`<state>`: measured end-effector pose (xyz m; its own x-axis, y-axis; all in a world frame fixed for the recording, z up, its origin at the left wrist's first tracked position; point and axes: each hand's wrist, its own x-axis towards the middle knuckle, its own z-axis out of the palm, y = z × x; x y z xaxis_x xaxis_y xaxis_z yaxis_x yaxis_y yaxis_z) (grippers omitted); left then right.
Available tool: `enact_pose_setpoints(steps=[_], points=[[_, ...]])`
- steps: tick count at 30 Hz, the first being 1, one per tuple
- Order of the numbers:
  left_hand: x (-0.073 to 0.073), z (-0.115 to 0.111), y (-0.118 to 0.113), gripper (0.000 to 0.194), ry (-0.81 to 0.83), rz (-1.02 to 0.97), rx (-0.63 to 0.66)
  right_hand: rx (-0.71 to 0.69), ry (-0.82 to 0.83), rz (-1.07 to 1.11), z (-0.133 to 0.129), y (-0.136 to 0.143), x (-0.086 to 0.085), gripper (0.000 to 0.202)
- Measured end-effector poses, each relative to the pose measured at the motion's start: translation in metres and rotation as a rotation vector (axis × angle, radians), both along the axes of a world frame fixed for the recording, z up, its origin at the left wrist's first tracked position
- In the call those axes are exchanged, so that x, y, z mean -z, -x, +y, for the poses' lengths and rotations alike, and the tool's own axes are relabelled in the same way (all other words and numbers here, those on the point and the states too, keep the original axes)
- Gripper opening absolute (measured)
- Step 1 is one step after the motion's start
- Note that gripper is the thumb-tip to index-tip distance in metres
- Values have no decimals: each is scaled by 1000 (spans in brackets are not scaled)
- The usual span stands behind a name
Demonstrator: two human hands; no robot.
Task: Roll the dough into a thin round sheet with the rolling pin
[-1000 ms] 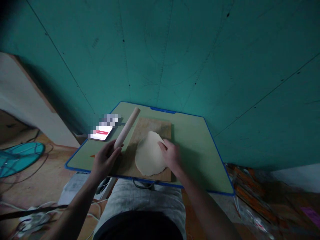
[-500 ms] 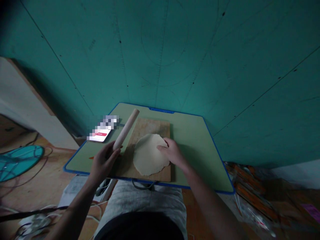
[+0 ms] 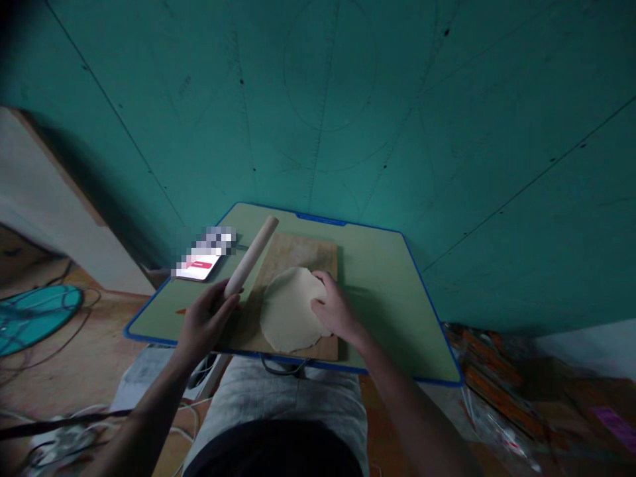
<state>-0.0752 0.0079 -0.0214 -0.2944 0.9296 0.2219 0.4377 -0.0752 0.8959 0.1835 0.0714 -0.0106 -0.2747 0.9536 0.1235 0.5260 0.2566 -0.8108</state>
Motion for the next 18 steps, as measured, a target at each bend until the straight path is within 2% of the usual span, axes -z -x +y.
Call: enact_pose_setpoints(steps=[5,11,15,18], points=[[0,0,0,45,-2,-1,1,38,17,24,0,-2,1,54],[2,0,0,47,-3,-10,6,-30,447,184,14,-20,-12,45],[4,0,0,49,4,-20,3,-105,694,363,13,-24,-19,38],[4,0,0,49,-2,-14,-5,-156,733,371,10,-24,-22,37]])
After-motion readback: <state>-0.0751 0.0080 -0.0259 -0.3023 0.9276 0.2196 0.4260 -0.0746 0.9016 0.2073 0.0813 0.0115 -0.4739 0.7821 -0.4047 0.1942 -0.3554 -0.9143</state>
